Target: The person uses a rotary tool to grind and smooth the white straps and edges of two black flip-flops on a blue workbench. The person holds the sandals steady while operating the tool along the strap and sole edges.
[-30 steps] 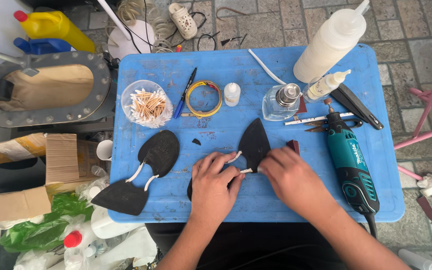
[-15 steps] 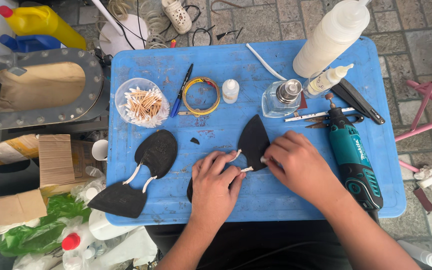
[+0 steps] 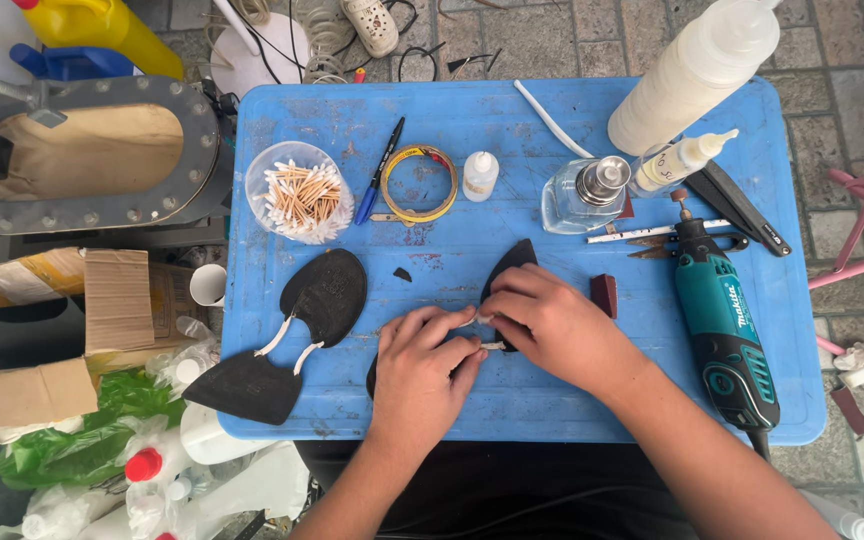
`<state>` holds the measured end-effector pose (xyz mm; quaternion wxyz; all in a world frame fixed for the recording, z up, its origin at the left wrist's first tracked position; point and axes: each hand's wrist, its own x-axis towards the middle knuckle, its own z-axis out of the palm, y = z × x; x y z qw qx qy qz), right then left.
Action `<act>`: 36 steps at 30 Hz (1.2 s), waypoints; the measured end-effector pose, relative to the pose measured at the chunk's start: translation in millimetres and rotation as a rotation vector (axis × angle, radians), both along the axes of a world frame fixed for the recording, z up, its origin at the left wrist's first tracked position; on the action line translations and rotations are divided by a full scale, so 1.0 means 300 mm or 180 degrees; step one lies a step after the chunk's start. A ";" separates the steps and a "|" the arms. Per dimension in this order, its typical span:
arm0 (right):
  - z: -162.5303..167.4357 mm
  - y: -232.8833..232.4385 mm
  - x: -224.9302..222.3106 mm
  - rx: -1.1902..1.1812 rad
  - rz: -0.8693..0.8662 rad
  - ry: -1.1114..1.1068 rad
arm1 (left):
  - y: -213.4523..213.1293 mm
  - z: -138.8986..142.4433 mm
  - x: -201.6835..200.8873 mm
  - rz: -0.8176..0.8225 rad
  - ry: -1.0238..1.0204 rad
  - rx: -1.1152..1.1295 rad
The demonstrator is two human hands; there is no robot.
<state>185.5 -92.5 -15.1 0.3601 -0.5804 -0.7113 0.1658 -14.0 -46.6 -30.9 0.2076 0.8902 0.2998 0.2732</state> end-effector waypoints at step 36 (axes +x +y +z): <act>0.076 -0.197 0.083 0.0270 -0.2177 -0.1203 | 0.025 0.052 0.021 0.0083 0.0251 -0.0303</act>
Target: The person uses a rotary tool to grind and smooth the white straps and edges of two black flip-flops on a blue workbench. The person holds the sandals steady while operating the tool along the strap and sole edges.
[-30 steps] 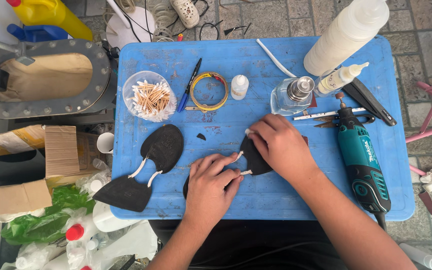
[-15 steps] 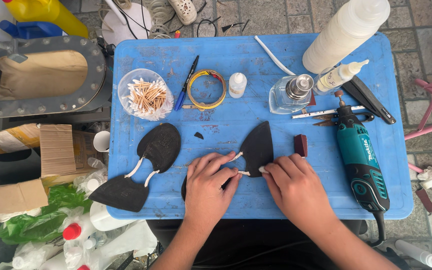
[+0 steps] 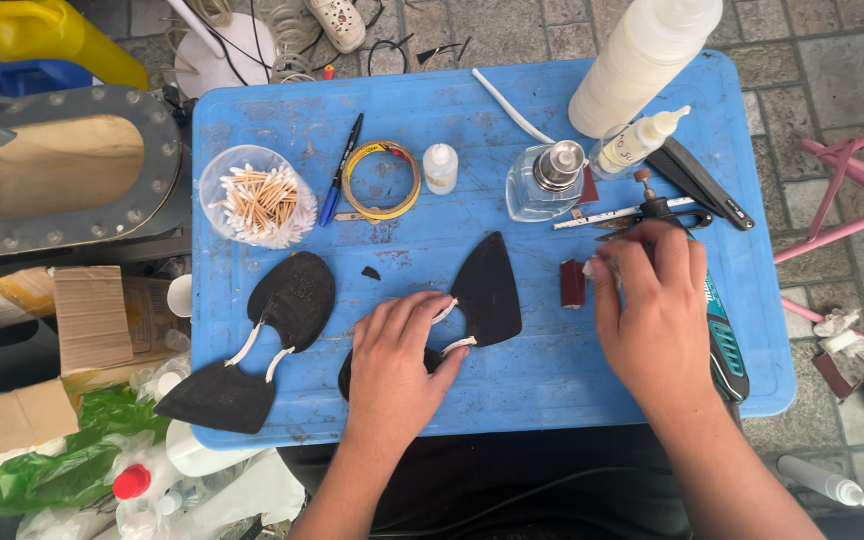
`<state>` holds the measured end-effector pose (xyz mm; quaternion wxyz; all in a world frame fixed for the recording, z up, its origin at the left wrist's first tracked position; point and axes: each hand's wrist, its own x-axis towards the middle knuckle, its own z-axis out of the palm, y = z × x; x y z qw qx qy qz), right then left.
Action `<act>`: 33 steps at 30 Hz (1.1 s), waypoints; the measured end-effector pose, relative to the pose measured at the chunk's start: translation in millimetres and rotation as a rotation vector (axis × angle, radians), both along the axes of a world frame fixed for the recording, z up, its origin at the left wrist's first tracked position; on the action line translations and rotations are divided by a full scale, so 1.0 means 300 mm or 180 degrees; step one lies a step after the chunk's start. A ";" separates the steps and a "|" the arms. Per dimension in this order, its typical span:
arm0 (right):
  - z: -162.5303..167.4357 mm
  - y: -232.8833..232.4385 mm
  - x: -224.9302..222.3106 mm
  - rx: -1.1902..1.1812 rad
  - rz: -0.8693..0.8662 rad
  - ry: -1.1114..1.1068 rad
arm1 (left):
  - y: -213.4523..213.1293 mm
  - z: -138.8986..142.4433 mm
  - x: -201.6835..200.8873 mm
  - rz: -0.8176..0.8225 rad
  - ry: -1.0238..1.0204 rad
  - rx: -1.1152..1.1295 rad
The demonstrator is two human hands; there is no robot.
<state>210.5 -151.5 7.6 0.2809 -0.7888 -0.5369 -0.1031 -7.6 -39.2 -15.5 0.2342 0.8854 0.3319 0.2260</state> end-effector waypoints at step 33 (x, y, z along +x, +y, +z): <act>-0.078 0.090 -0.156 -0.0267 0.0640 0.1378 | -0.062 -0.059 0.045 0.0097 -0.0223 0.0188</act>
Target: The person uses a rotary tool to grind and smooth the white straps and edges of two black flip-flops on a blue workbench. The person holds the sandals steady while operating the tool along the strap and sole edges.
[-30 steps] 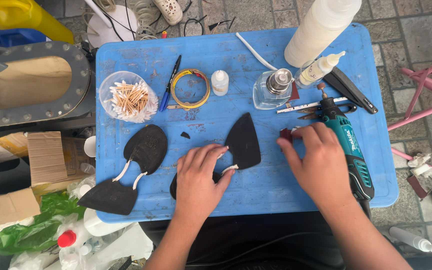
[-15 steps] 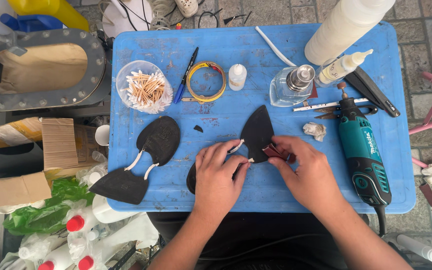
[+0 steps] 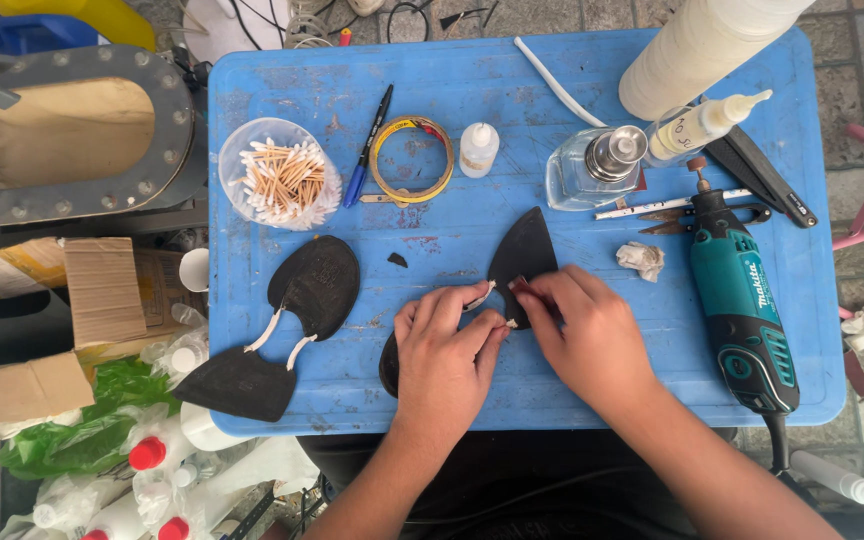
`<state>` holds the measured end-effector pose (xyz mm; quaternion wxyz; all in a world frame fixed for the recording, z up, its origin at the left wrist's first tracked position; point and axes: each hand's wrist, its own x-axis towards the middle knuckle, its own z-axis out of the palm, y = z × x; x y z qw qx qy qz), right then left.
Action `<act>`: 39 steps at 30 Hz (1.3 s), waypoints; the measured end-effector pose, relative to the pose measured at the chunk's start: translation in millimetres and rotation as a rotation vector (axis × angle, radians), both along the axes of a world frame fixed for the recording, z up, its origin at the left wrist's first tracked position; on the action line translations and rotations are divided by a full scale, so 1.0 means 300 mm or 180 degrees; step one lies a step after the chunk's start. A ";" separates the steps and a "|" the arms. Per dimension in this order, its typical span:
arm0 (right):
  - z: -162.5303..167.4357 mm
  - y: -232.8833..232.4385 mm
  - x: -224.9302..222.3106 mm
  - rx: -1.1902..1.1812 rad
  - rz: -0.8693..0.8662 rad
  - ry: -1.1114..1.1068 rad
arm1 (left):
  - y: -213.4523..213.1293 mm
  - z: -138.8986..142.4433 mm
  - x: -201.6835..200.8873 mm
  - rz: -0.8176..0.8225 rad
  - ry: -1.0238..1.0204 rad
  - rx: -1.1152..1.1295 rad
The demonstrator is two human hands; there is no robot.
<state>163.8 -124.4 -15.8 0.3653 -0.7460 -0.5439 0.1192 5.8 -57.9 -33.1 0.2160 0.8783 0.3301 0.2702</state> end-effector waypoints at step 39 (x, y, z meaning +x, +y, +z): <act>-0.035 -0.081 -0.036 0.0001 0.0149 -0.0143 | -0.002 0.004 -0.011 0.0082 -0.0104 -0.0146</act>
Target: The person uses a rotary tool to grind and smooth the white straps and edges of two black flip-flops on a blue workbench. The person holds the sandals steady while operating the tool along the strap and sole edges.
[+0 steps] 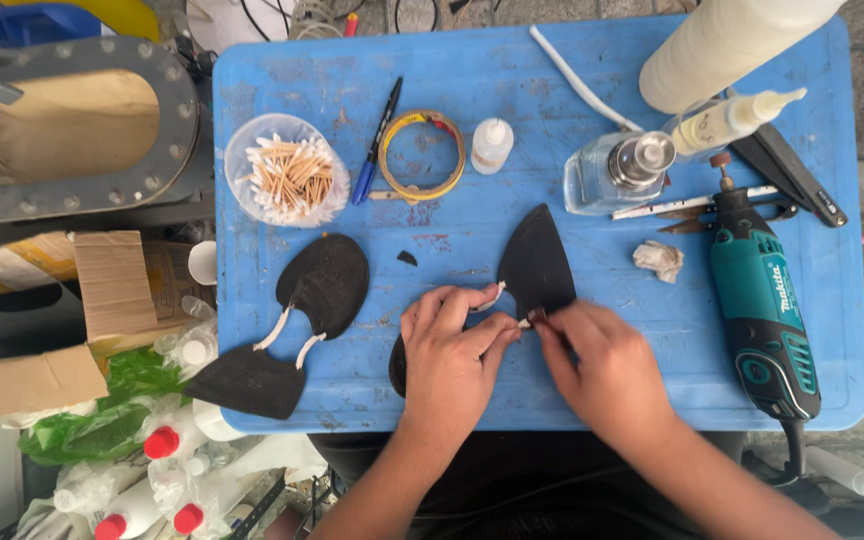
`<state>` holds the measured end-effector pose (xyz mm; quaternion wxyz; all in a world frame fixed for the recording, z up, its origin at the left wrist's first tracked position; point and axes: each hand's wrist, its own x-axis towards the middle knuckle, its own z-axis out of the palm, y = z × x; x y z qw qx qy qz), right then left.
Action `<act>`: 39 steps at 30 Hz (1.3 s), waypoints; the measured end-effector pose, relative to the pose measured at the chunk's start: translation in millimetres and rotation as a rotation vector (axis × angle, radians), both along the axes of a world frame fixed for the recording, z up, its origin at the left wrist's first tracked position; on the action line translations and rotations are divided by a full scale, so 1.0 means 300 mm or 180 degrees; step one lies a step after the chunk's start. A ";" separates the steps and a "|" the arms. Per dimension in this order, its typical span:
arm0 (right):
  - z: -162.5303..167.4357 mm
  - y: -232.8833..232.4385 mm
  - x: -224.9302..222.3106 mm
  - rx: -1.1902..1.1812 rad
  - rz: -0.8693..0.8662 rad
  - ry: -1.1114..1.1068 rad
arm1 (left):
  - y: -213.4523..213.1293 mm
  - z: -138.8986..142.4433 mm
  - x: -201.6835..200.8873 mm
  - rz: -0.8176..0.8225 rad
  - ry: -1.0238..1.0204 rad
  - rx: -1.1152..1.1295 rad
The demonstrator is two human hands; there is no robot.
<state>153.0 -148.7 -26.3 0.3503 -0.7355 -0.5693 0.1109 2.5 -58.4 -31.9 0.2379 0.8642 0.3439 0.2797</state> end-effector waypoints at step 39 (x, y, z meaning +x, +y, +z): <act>0.018 0.001 0.012 -0.0320 0.0209 -0.0287 | -0.003 0.001 0.005 -0.0033 0.0056 0.0000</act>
